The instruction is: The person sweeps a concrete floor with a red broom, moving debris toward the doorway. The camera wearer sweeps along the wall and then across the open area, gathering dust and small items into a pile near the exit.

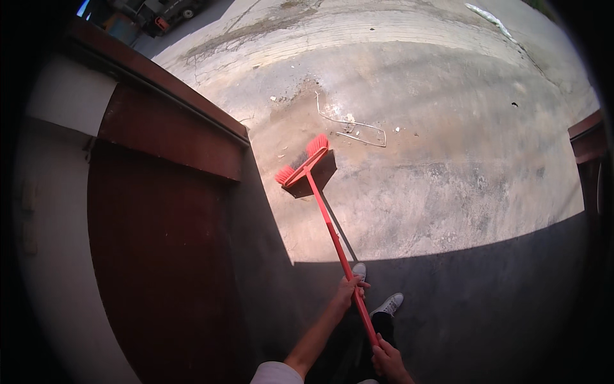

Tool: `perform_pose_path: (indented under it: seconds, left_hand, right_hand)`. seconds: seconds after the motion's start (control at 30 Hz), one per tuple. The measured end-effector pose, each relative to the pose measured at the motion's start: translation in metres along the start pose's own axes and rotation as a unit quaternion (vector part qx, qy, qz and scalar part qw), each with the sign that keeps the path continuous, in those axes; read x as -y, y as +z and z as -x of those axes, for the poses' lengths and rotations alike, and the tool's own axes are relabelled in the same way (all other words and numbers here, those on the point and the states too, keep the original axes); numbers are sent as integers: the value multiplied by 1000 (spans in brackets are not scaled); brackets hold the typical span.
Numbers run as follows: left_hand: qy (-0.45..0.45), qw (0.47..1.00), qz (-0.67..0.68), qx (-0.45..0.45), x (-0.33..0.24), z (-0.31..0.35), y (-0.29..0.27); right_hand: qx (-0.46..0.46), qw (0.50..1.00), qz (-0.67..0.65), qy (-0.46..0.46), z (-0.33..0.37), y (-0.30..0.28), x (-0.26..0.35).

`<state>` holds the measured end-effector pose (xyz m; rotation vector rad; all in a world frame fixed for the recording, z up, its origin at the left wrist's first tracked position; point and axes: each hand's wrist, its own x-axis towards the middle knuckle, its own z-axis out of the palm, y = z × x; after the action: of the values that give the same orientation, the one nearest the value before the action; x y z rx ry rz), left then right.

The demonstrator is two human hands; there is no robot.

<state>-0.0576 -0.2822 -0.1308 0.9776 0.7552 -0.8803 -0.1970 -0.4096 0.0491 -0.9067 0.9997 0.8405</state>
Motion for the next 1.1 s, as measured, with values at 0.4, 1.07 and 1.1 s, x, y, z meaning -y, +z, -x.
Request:
perform_pose_path:
  seconds: [0.4, 1.07, 1.1]
  left_hand:
    - [45, 989, -112, -84, -117, -69, -26]
    - [-168, 984, -52, 36, 60, -14, 29]
    - [-116, 991, -66, 2, 49, -24, 31]
  right_hand:
    - [79, 987, -138, 32, -70, 64, 77]
    - [-49, 991, -118, 49, 21, -43, -30]
    - [-28, 992, -124, 23, 9, -45, -25]
